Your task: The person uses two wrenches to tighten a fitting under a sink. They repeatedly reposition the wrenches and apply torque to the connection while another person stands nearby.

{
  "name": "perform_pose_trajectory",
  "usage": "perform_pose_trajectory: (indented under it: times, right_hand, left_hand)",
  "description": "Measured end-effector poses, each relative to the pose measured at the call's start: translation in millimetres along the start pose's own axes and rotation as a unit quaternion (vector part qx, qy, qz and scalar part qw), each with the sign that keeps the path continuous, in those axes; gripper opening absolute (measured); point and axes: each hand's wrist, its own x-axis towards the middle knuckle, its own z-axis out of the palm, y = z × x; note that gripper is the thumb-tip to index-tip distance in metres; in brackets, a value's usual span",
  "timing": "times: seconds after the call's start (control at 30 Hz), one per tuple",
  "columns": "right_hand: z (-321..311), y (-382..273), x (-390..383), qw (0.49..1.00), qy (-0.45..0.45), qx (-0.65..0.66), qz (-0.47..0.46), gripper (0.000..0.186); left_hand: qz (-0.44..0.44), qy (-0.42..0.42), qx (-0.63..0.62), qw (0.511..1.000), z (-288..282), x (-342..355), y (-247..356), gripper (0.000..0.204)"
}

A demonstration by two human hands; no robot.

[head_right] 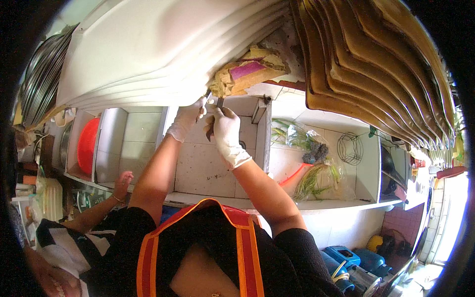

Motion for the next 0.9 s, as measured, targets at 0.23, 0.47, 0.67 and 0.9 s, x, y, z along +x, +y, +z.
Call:
perform_pose_trajectory:
  times: [0.23,0.47,0.67,0.9]
  right_hand:
    - [1.3,39.2,-8.6,0.995,-0.004,-0.082,-0.058,0.021]
    - [0.5,38.7,8.4,0.97,-0.084,-0.199,-0.109,0.029]
    - [-17.7,40.4,22.7,0.979,-0.018,-0.173,-0.105,0.033]
    - [-2.8,21.1,61.9,0.992,-0.069,0.034,0.097,0.028]
  left_hand:
    - [0.023,-0.024,-0.02,0.999,11.0,-6.9,-7.9,0.054]
    - [0.078,0.003,0.087,0.993,19.0,1.9,3.4,0.034]
    - [0.016,0.051,0.04,0.998,20.9,-3.3,4.7,0.013]
    - [0.005,-0.014,0.0,1.0,23.8,0.9,2.3,0.026]
